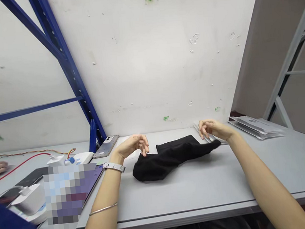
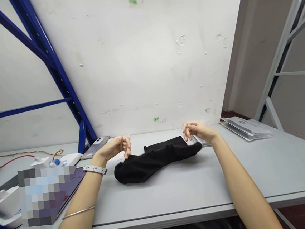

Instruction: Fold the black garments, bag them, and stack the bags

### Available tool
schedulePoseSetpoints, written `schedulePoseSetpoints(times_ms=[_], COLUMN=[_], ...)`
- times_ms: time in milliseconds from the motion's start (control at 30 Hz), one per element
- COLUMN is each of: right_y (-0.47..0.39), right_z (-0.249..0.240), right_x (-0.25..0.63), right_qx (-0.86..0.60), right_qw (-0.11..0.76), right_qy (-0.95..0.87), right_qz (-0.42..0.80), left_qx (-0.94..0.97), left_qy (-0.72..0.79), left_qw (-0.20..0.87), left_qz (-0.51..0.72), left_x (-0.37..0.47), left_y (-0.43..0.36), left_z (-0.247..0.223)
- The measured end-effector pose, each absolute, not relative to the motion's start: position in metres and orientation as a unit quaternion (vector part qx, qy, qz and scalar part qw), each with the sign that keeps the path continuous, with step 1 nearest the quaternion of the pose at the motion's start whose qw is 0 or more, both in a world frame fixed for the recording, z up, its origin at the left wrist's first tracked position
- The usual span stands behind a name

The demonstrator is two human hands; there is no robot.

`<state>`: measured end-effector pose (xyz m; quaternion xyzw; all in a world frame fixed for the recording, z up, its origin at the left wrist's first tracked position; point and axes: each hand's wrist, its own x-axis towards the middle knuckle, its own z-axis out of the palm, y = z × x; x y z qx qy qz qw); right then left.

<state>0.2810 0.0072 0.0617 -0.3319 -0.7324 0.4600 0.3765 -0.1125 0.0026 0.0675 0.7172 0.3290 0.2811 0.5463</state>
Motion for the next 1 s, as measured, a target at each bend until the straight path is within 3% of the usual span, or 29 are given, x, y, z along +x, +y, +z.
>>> schedulePoseSetpoints(times_ms=[133,233,300,567,1000], right_y=[0.005,0.010,0.013,0.023,0.036], right_z=[0.059,0.049,0.043,0.021,-0.011], right_x=[0.271,0.255,0.248,0.239,0.233], right_qx=[-0.371,-0.440,-0.472,-0.539,-0.555], right_qw=[0.253,0.109,0.073,0.071,0.059], right_qy=[-0.756,-0.795,-0.815,-0.818,-0.826], right_qz=[0.476,0.402,0.329,0.188,0.083], left_qx=[0.742,0.750,0.754,0.826,0.845], left_qy=[0.382,0.447,0.476,0.539,0.519], left_qw=[0.543,0.488,0.452,0.165,0.117], left_qz=[0.097,0.020,0.013,-0.009,0.051], left_x=[-0.105,-0.097,-0.094,-0.079,-0.083], left_y=[-0.002,-0.001,0.001,0.012,0.031], left_z=[0.068,0.065,0.064,0.043,0.011])
